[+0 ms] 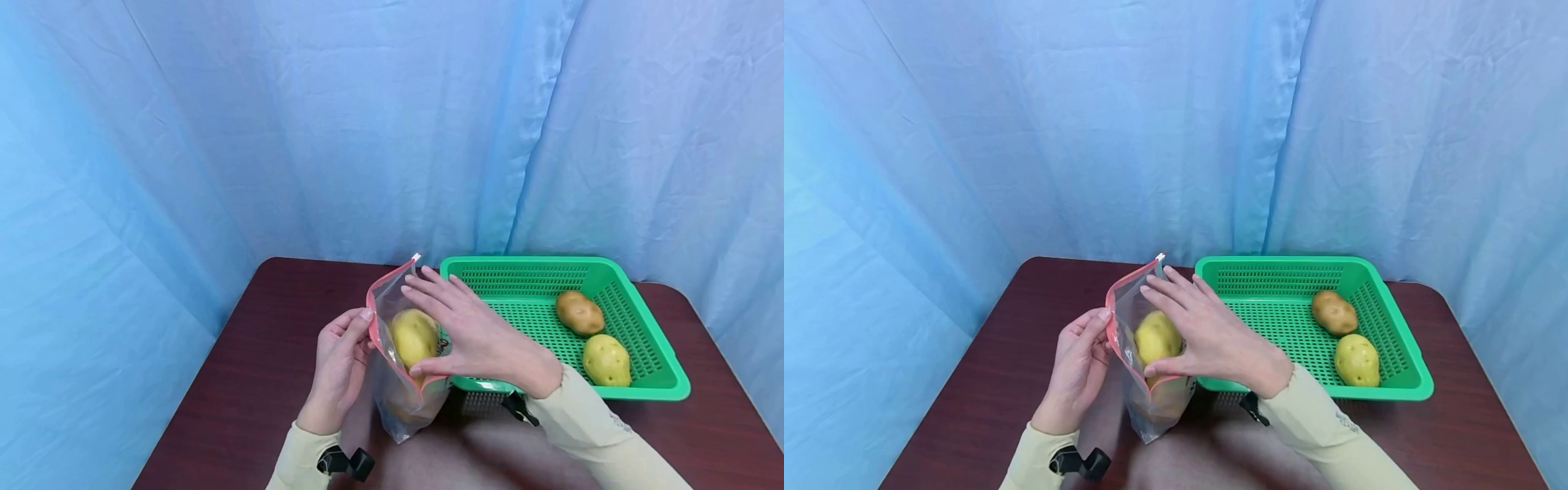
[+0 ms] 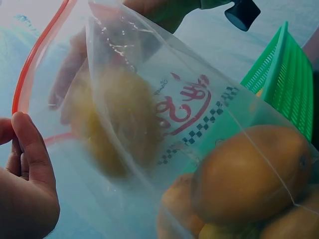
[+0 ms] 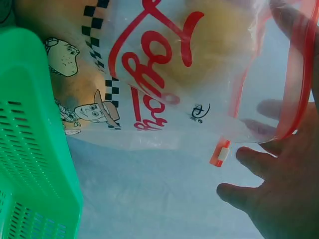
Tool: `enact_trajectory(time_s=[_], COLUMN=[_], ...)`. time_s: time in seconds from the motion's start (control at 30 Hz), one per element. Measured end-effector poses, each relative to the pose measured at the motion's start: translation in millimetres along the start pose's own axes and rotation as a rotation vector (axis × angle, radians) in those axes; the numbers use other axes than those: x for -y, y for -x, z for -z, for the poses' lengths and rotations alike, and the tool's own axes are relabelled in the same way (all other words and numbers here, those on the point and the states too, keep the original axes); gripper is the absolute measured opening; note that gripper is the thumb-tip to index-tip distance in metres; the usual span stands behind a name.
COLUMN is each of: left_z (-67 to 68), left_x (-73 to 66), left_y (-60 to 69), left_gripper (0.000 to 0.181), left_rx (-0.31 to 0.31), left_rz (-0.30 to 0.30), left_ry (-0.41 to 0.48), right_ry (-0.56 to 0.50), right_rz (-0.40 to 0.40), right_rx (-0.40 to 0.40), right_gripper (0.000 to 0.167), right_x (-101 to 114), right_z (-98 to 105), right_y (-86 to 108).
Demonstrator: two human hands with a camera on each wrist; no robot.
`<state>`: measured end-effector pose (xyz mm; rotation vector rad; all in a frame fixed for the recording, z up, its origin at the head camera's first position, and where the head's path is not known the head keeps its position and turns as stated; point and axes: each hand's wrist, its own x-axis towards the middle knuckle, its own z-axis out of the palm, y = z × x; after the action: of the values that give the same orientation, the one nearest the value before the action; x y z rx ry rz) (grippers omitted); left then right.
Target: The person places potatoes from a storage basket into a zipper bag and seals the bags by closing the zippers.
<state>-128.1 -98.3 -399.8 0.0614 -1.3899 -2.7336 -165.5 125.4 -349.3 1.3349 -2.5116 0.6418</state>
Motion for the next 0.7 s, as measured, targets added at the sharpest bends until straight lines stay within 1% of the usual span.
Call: enact_trajectory(time_s=[0.07,0.13,0.17,0.27,0.33,0.37,0.4,0.43,0.6,0.7], left_z=[-0.3,-0.2,-0.1,0.4,0.6,0.4,0.1,-0.2,-0.7,-0.2], left_x=[0.2,-0.1,-0.3,-1.3,-2.0,-2.3,-2.7,-3.0,-5.3,-5.8], left_y=[-0.8,-1.6,-1.8,-2.5,-3.0,-3.4,-3.8,-4.3,-5.5,-5.2], left_gripper=[0.014,0.016,0.016,0.016,0.016,0.016,0.017,0.017,0.013,0.013], left_rx=[0.002,0.005,0.006,0.006,0.007,0.009,0.011,0.015,0.010,0.002], left_rz=[0.001,0.001,0.001,-0.001,-0.003,-0.002,-0.001,0.000,-0.010,-0.013], left_ry=[0.005,0.002,0.000,-0.007,-0.013,-0.011,-0.012,-0.010,-0.008,-0.011], right_ry=[-0.026,-0.054,-0.061,-0.061,-0.048,-0.045,-0.044,-0.039,-0.041,-0.076], right_rz=[-0.027,-0.093,-0.142,-0.290,-0.355,-0.374,-0.379,-0.377,-0.322,-0.312], right_rx=[-0.021,-0.054,-0.073,-0.129,-0.162,-0.178,-0.196,-0.211,-0.313,-0.340], right_gripper=[0.098,0.091,0.086,0.060,0.036,0.025,0.015,0.009,0.013,0.013], right_x=[-1.6,-3.7,-4.7,-8.1,-10.5,-11.5,-12.3,-12.8,-11.3,-8.8], right_z=[1.4,3.3,4.4,7.6,9.3,9.8,10.2,10.4,9.0,6.4], right_y=[3.5,8.0,10.4,18.0,22.1,24.0,25.4,26.5,29.2,30.6])
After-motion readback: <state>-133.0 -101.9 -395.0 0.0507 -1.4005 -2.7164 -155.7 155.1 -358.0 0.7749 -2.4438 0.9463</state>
